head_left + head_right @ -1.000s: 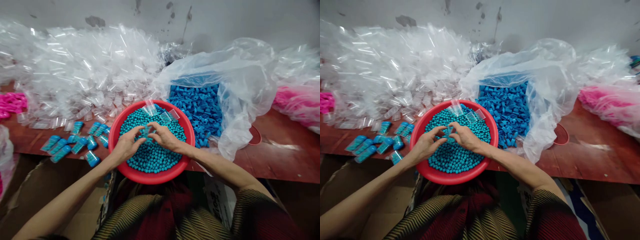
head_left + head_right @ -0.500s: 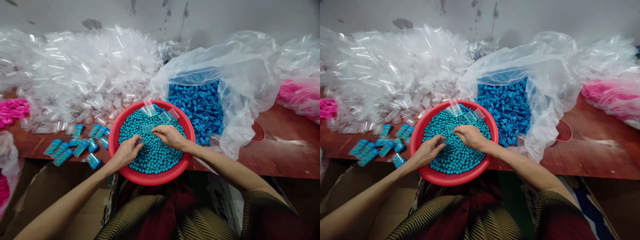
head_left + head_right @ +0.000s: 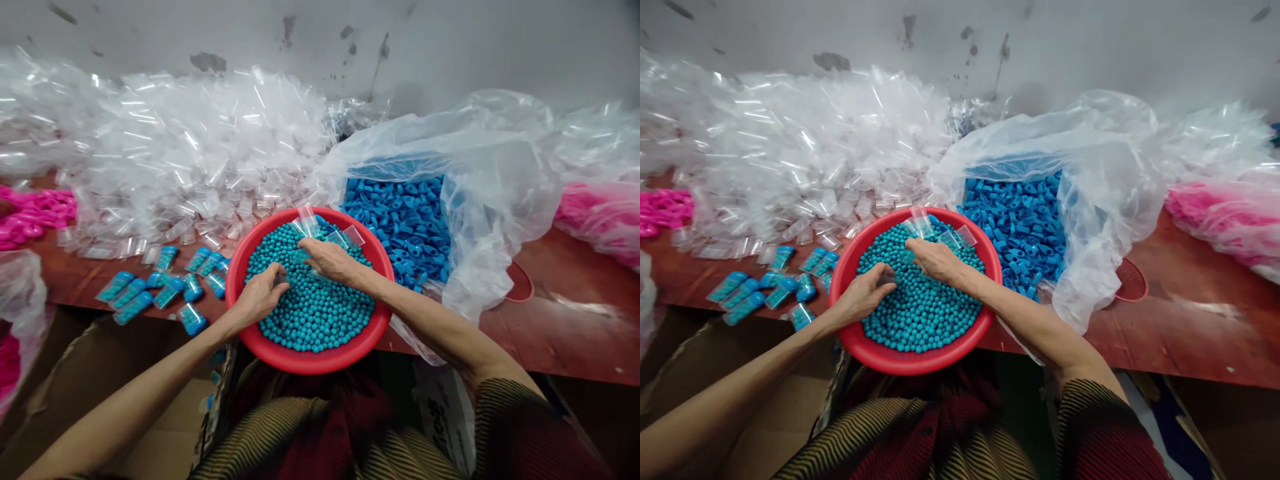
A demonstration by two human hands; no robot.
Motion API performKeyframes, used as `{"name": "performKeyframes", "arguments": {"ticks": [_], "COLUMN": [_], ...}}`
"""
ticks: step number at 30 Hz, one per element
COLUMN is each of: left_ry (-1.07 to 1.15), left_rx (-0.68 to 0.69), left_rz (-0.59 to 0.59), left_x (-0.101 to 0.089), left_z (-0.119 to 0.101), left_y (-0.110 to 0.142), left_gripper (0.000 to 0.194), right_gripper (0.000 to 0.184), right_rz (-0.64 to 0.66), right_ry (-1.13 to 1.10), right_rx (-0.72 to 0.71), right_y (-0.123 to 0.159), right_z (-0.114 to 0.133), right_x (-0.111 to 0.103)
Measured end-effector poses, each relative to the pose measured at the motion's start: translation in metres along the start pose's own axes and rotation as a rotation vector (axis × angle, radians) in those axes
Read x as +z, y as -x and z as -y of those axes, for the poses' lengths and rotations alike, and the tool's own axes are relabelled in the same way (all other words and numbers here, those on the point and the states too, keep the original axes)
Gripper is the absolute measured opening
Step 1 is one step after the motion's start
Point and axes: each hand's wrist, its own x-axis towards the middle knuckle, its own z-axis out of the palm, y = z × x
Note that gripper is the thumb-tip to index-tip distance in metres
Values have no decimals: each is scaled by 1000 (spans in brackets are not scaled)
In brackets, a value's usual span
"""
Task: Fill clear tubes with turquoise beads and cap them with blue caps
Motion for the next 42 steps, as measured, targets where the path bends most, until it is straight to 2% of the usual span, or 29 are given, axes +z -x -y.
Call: {"name": "performKeyframes", "arguments": {"ticks": [6, 9, 12, 15, 18, 22, 24, 27, 30, 33, 35, 38, 42], "left_ry": [83, 116, 221, 386, 483, 488, 471, 384, 201, 5, -77, -141, -137], "left_rx": [-4, 7, 77, 142, 116, 99, 121, 138, 136, 239, 328, 387, 421], "left_rz": [-38, -38, -49, -38, -24, -72, -31, 66, 35, 51, 78, 92, 135], "left_x": [2, -2, -4, -1, 5, 9, 7, 3, 1, 6, 12, 22, 25], "left_z": [-1, -3, -6, -10, -15, -23, -25, -22, -13, -8, -10, -16, -20], "left_y": [-2, 1, 4, 4, 0, -8, -10, -11, -8, -4, -3, -5, -14], "left_gripper": [18, 20, 23, 23, 26, 42, 46, 37, 34, 31, 30, 29, 30], "right_gripper": [26, 20, 18, 19, 17, 14, 10, 8, 14, 20, 16, 26, 25], "right_rz": [-225, -292, -300, -236, -201, -182, -142, -76, -83, 59, 143, 133, 129], "right_ry": [-238, -414, -724, -1014, -1076, -1018, -951, -794, -436, -18, 147, 223, 153], "right_rx": [-37, 44, 185, 254, 258, 226, 215, 189, 182, 141, 128, 124, 153], "right_y": [26, 30, 30, 27, 25, 25, 27, 33, 43, 52, 54, 52, 44], "right_z": [-7, -5, 4, 15, 23, 21, 16, 4, -7, -10, -8, -7, -7], "right_x": [1, -1, 0, 7, 14, 11, 4, -12, -24, -20, -9, 4, 5]}}
